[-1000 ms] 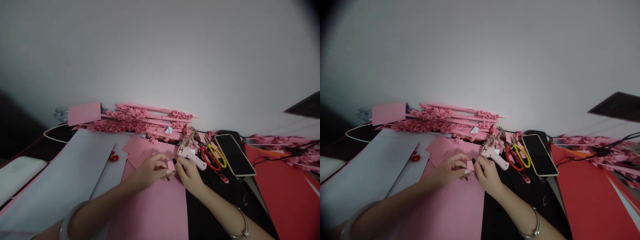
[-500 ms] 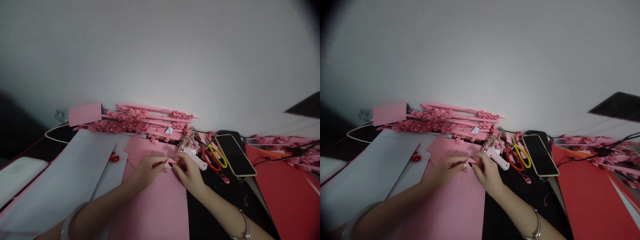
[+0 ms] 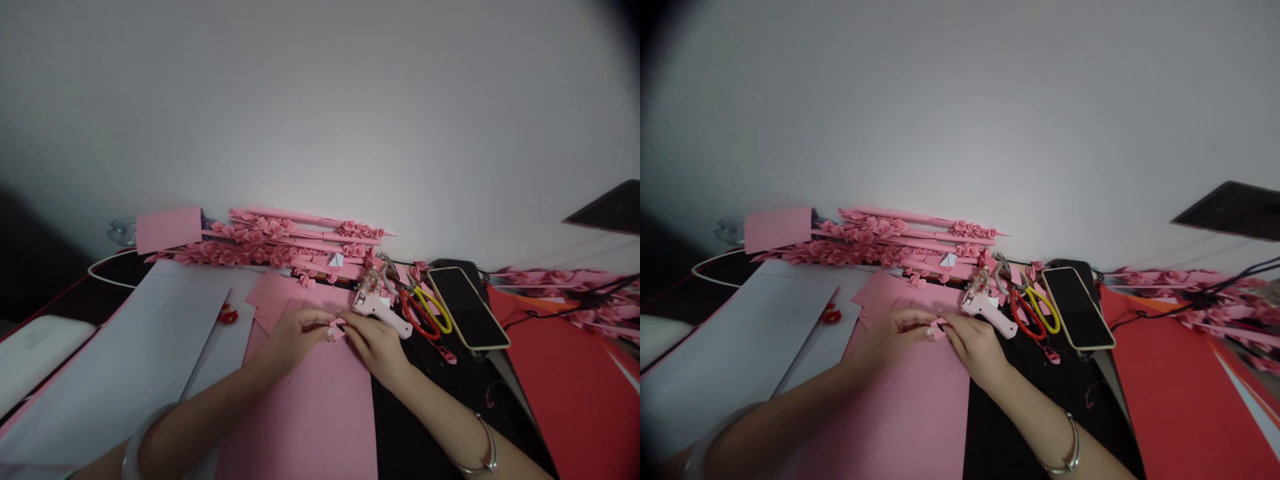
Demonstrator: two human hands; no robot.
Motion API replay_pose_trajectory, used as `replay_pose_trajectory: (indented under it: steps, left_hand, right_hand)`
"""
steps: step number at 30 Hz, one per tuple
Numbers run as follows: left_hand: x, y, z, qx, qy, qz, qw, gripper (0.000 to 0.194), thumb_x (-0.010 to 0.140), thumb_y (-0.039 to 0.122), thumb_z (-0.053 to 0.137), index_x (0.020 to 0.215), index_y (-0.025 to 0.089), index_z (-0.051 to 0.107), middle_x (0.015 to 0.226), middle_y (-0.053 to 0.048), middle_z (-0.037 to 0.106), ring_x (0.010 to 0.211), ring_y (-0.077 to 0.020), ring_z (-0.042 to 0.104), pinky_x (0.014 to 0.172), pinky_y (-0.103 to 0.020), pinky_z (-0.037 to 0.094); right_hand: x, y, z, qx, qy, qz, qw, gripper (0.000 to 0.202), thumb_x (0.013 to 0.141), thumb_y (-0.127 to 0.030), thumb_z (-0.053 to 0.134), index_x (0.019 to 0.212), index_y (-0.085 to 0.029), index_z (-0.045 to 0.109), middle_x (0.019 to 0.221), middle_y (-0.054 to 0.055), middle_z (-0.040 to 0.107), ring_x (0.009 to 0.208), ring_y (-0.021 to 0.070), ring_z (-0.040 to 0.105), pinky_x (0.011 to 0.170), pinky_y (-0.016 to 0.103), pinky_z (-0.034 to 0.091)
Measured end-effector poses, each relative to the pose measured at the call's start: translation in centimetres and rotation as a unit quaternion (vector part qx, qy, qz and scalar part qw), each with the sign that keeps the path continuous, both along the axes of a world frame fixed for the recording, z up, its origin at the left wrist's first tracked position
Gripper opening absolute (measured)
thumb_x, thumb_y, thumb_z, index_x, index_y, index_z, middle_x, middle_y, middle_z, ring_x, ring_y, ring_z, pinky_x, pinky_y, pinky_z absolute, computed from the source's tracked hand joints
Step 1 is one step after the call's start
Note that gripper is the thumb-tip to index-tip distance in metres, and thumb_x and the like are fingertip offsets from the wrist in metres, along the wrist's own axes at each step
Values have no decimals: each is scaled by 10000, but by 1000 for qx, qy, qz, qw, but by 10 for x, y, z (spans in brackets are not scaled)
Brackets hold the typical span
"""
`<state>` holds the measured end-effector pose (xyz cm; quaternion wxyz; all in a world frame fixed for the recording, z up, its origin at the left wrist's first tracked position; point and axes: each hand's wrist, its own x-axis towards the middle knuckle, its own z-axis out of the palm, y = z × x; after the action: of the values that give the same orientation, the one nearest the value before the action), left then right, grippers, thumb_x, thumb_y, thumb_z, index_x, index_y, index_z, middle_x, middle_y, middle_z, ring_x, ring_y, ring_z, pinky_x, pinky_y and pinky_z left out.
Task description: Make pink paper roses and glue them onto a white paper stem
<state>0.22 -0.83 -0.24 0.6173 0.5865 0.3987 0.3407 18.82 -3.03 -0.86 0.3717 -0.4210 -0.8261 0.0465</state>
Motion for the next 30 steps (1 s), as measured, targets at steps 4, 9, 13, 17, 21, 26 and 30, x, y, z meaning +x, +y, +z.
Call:
replay_pose_trajectory:
  steps: [4,9,13,17,21,26,30]
  left_hand:
    - [-2,-1,1,29,19,-8,999,225,801,238,621,994,198,729,971,-30,742,913,-212,653,820,-308,507]
    - [-3,-1,4,46,34,-7,998,212,827,214,575,954,177,740,877,-22,744,863,-202,657,802,-291,501]
    - [-2,-1,5,42,28,-11,999,201,820,232,586,930,169,742,880,-32,744,862,-200,654,803,-285,497]
    - [-2,-2,5,37,24,-19,999,181,801,223,606,905,165,742,902,-34,743,886,-204,643,800,-280,487]
    - [-2,-1,5,38,20,-14,999,185,796,226,603,900,156,739,873,-52,742,852,-203,650,780,-290,493]
    - [-2,0,8,33,47,-3,998,186,813,229,562,825,152,731,835,-62,738,819,-202,661,779,-299,496]
    - [-2,-1,8,46,63,2,997,182,820,234,559,799,156,722,817,-58,736,802,-194,660,765,-287,491]
  right_hand:
    - [1,1,1,-11,-15,1,1000,258,919,-219,505,1139,-195,637,961,83,745,787,182,716,725,289,596]
    - [2,1,-2,15,-36,-7,999,262,922,-219,503,1145,-166,631,928,100,745,760,186,713,709,288,592]
    - [2,0,-4,38,-51,-3,998,264,932,-208,482,1141,-125,619,927,125,740,758,199,712,705,304,592]
    - [2,0,-4,37,-56,-8,998,289,941,-215,460,1192,-157,590,937,107,739,758,188,709,700,299,593]
    - [2,-1,-3,30,-64,-9,997,303,945,-216,444,1211,-174,583,914,104,734,766,192,703,705,308,593]
    - [2,0,-4,27,-67,5,997,321,947,-201,426,1227,-168,579,856,107,718,714,196,685,647,318,590]
    - [2,-1,-5,11,-72,5,997,339,945,-202,424,1253,-191,563,823,89,706,687,189,669,629,311,577]
